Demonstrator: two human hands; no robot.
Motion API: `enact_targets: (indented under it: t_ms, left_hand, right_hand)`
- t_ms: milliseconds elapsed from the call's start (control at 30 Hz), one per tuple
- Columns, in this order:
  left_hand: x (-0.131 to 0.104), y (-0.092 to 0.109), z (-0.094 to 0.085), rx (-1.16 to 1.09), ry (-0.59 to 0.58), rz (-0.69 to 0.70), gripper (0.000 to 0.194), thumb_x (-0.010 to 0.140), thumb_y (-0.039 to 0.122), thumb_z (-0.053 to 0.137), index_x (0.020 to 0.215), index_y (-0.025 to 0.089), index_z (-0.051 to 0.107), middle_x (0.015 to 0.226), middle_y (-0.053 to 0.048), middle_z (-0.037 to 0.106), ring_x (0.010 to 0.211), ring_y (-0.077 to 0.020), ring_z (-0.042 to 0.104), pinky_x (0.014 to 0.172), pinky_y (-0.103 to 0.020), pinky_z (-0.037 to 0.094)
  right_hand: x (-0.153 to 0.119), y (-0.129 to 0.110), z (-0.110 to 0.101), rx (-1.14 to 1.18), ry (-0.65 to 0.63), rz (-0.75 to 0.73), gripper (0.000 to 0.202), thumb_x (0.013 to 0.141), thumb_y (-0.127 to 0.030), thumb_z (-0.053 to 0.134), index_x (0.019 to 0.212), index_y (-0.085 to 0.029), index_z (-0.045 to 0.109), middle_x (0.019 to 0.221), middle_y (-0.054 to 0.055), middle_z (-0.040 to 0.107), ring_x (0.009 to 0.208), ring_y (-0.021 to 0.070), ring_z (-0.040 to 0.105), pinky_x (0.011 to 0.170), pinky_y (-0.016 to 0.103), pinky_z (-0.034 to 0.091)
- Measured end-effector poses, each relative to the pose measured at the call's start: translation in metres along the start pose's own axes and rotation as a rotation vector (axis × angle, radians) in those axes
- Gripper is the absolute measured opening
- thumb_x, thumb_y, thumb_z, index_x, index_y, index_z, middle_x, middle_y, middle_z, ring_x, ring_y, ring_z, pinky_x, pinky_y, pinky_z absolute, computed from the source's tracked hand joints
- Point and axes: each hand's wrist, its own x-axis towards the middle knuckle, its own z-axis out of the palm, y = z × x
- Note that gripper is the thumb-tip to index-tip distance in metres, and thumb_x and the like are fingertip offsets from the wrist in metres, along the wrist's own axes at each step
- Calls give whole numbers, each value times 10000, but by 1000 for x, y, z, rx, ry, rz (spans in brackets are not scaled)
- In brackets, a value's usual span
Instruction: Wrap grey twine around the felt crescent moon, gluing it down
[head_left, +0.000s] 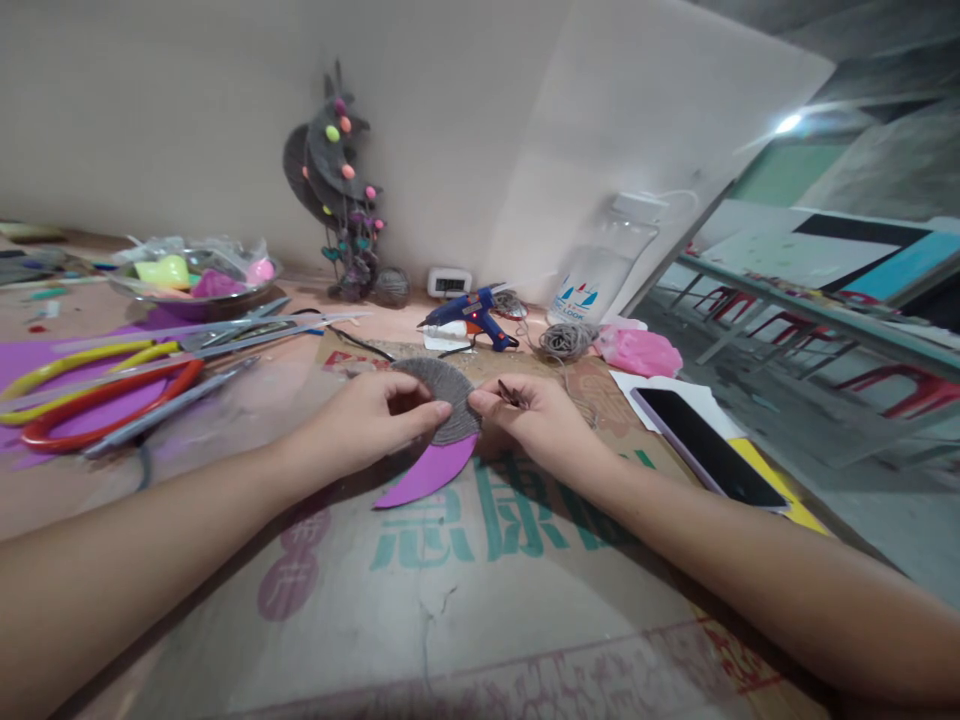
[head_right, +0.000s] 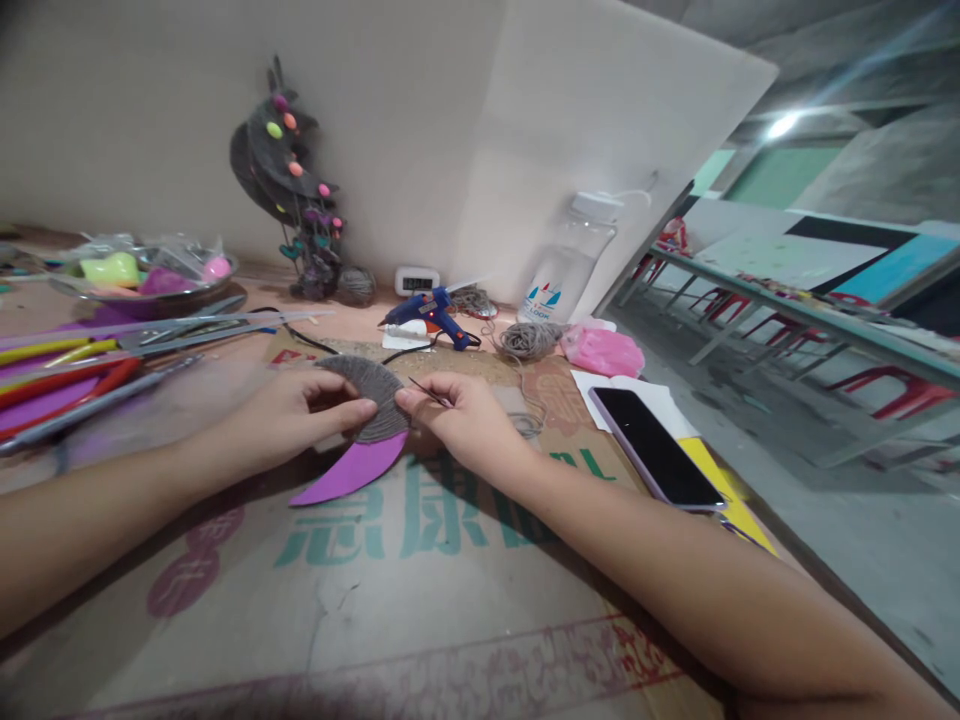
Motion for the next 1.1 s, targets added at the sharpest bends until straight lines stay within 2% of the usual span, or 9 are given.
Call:
enact_targets:
  t_ms: [267,433,600,767,1100]
  left_hand:
    - [2,-6,-1,-76,-29,48,274,798,373,549,649,146,592,575,18,533,517,-94,456,477,-210,338]
    - [2,-5,-3,-152,-62,47,367,833,426,507,595,152,563,532,22,519,473,-82,434,470,-210,334]
    - [3,-6,-4,-333,-45,-51,381,822,437,542,591,140,598,552,-5,568,487,-92,473,485,-217,366]
    - [5,-9,-5,-554,-56,-140,344,784,411,606,575,138,623,590,-25,606,548,-107,532,535,-223,413]
    - [5,-10,-6,-581,-83,-152,338,778,412,608,570,145,624,580,-35,616,543,-123,545,546,-243,423]
  right_hand:
    - [1,-1,-1,102,-63,1,266,734,-405,650,713,-154,565,592,-23,550,513,88,489,488,227,376]
    - [2,3,0,122,-31,-2,265,732,-399,645,691,-155,550,529,-59,462,452,57,383,447,208,292]
    - [3,5,2,134,-76,-12,278,742,-417,625,682,-170,512,510,-70,431,439,60,369,438,210,279]
    - [3,4,4,126,-76,-30,279,736,-427,631,695,-172,525,534,-56,475,457,68,393,447,218,306]
    - [3,5,4,110,-64,-20,259,728,-419,632,711,-173,552,587,-40,520,495,79,438,476,221,342]
